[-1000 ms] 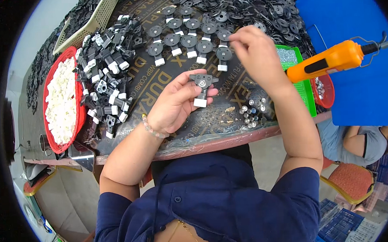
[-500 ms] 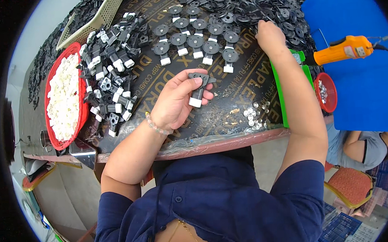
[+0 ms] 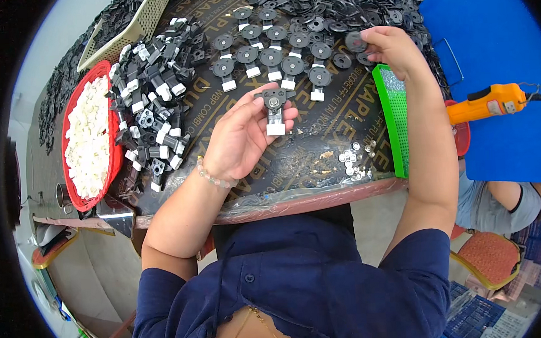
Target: Assembling small plastic toy components by fitting circular pieces onto T-shaped pieces at a factory workbench.
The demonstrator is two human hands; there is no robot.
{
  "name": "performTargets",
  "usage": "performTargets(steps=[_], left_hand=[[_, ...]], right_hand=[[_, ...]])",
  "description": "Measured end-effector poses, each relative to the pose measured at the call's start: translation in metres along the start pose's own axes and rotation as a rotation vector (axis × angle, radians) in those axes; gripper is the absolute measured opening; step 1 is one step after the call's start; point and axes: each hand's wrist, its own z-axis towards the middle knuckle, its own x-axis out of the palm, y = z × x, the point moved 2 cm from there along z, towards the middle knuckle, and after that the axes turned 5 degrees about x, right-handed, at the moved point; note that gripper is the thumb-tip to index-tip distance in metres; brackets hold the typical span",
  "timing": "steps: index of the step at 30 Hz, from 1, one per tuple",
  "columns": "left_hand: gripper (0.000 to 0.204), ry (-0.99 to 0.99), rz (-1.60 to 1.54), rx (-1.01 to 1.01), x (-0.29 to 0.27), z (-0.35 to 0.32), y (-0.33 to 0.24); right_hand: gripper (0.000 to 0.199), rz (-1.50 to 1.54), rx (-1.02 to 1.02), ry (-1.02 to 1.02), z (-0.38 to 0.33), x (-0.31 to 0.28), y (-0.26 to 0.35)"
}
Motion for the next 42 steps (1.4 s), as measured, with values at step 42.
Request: performTargets(steps=[42], left_hand=[[0.046,-0.192,0.340,0.585,-0.007,-0.002,-0.020]], right_hand=[[0.038,-0.743,-0.672,0.285,-0.075,0.158,0.024]])
